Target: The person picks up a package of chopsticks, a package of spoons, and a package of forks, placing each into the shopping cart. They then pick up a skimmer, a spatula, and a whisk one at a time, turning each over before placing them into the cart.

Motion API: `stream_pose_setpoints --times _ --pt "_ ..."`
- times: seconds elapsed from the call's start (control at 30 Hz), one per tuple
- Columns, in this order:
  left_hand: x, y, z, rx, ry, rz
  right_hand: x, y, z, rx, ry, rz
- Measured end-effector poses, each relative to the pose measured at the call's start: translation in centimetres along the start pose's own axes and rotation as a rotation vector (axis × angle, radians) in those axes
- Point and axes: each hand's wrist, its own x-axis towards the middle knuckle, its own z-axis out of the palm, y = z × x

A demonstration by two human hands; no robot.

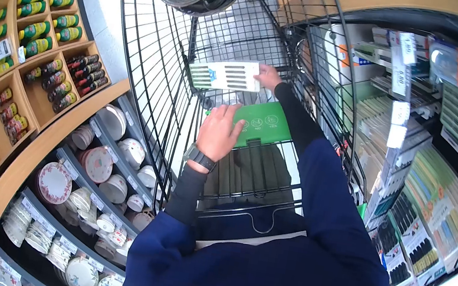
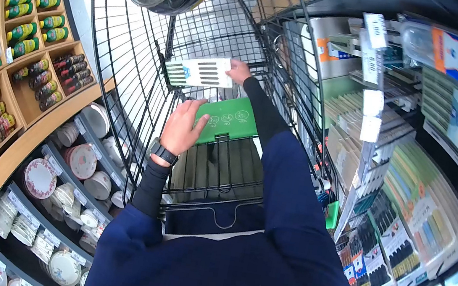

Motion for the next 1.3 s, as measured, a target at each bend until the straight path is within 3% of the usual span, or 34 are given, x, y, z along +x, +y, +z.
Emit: stream_pose_setpoints --times 0.03,0.07,0.17,0.27,0.33,0.4,0.47,0.57,0.67,0.73,0.8,0.9,1.0,1.1,1.17,1.3 --pt "-0.3 0.3 -0.4 0.003 0.006 0.01 -0.6 -0.3 -0.1 0.005 -0.051 0.088" --pt "-0.9 0.7 -0.7 0.006 0.008 0.014 -1.3 0.0 0.0 0.096 -0.104 -0.002" --pt "-2.9 1.7 -1.7 0.008 0.021 0.021 -5.3 -3.5 0.6 0.079 -0.058 -0.085" --pt "-5.3 2.9 -2.6 -0.001 0.055 0.044 -9.5 -8.6 0.2 0.045 0.03 -0.025" --pt "-6.6 3.9 -3.2 -0.02 0.081 0.085 -11.8 -11.2 -0.7 -0.134 0.222 -0.169" --pt "-6.7 5.2 -3.8 0.009 0.104 0.112 -13.1 -12.6 -2.3 -0.278 0.288 -0.353" --pt "-5.5 6.8 -4.5 0.036 0.197 0.228 -18.8 -18.7 -3.0 -0.417 0.278 -0.382" --pt "-2.8 11.5 -6.1 0.0 0.324 0.296 -28.7 -27.2 -3.2 -0.66 0.291 -0.63" --pt "-0.6 16.7 -7.9 -0.116 0.339 0.5 -37.5 -33.4 -2.9 -0.668 0.348 -0.665" --pt "0.3 19.4 -8.2 -0.132 0.343 0.608 -41.8 -35.4 -3.5 -0.596 0.453 -0.697" --pt "0.9 21.7 -8.1 -0.538 -0.055 0.464 -44.3 -35.7 -5.1 -0.444 0.533 -0.606" --pt "1.5 23.7 -7.7 -0.485 -0.021 0.523 -45.1 -34.1 -8.1 -0.01 0.557 -0.69" --pt "2.9 25.1 -6.9 -0.465 -0.055 0.499 -46.2 -33.1 -9.9 0.162 0.652 -0.687" --pt "5.0 27.4 -4.9 -0.899 -0.151 0.514 -47.9 -33.8 -10.6 0.318 0.713 -0.764" --pt "5.4 30.3 -4.7 -0.954 -0.163 0.506 -49.3 -33.8 -10.9 0.484 0.757 -0.757" --pt "7.0 35.2 -4.3 -1.015 -0.191 0.474 -50.2 -33.0 -12.1 0.512 0.758 -0.782"
